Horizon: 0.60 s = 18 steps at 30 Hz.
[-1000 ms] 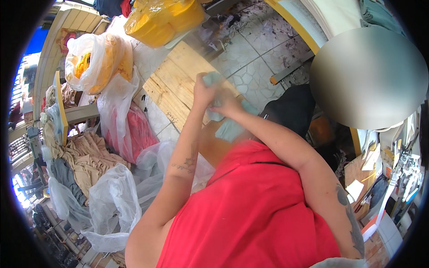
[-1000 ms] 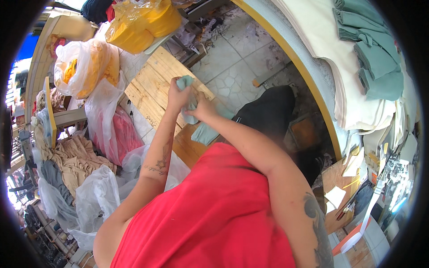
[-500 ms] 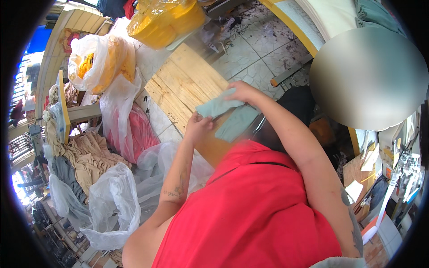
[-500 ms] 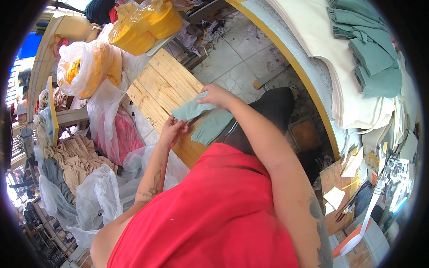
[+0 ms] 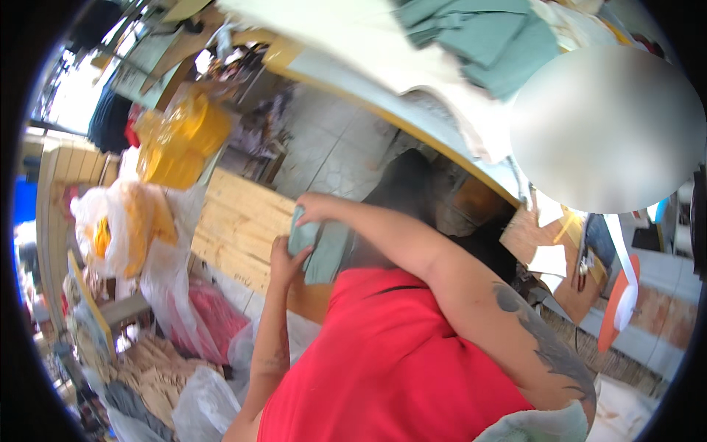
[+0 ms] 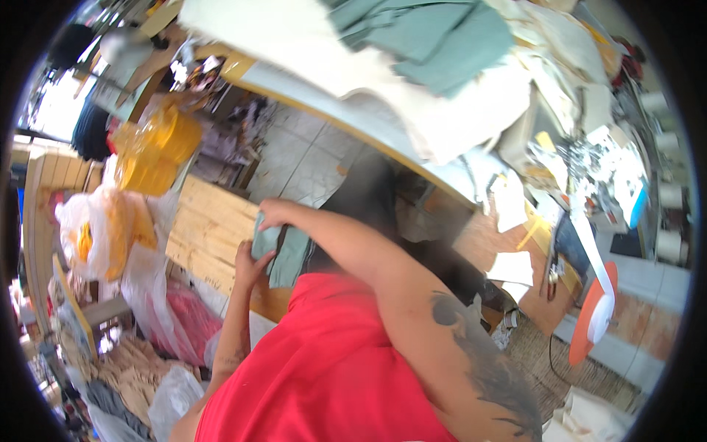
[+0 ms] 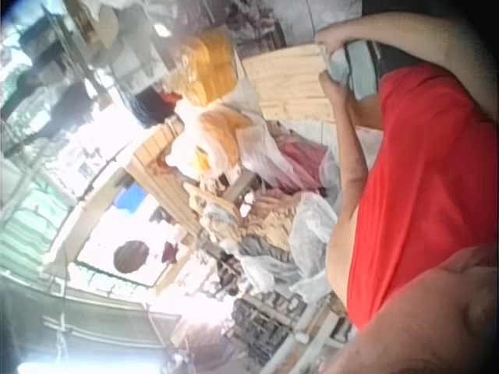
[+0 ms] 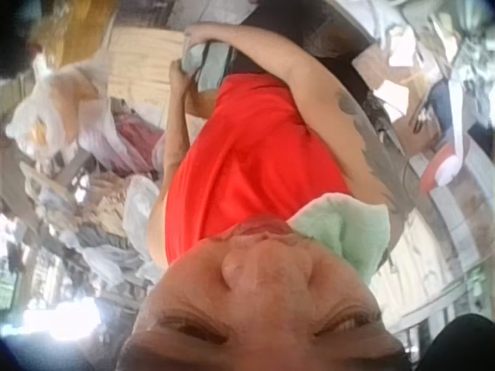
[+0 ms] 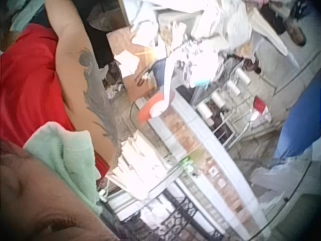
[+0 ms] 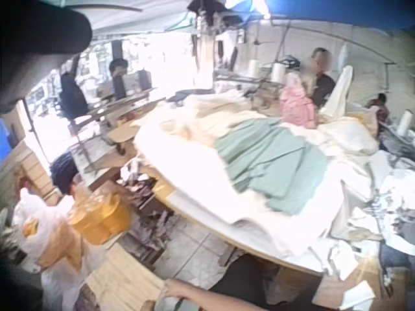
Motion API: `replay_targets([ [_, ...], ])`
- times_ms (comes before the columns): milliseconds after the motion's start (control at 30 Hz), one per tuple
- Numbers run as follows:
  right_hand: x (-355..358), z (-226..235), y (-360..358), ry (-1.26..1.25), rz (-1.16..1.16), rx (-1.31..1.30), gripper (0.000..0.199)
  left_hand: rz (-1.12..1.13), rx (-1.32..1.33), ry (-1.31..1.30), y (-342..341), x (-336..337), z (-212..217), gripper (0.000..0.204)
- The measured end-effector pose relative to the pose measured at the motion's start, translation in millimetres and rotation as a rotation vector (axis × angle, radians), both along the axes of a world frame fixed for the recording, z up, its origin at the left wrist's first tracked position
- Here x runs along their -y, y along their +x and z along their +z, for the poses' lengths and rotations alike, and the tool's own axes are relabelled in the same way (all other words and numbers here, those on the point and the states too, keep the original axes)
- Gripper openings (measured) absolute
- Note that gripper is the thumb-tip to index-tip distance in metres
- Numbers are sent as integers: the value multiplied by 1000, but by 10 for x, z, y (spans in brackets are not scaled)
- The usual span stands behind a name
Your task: The person sorts through a stack of fabric pieces on a work table, selects individual pieces, and folds them onto a wooden board before securing the stack with a yellow strap.
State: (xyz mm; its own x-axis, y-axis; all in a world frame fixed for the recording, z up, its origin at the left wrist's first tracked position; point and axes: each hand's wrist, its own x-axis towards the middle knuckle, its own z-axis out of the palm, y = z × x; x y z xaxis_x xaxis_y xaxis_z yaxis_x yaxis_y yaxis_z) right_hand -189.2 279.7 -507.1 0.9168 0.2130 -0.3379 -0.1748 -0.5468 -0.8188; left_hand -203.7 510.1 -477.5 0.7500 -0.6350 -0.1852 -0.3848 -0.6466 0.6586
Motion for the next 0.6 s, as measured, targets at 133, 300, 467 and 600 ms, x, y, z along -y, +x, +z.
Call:
replay_targets([
  [133, -39, 231, -81, -19, -172, -198, 45, 128, -232, 51, 3, -78, 56, 50],
  [300, -172, 640, -202, -317, -257, 132, 28, -13, 216, 268, -42, -159, -37, 44],
  [467, 493, 3059, -1055, -127, -358, 165, 27, 20, 432, 55, 106, 195, 333, 46],
  [600, 1322, 3809, -1756, -278, -997, 470, 24, -54, 147, -298, 143, 1244, 1336, 42],
])
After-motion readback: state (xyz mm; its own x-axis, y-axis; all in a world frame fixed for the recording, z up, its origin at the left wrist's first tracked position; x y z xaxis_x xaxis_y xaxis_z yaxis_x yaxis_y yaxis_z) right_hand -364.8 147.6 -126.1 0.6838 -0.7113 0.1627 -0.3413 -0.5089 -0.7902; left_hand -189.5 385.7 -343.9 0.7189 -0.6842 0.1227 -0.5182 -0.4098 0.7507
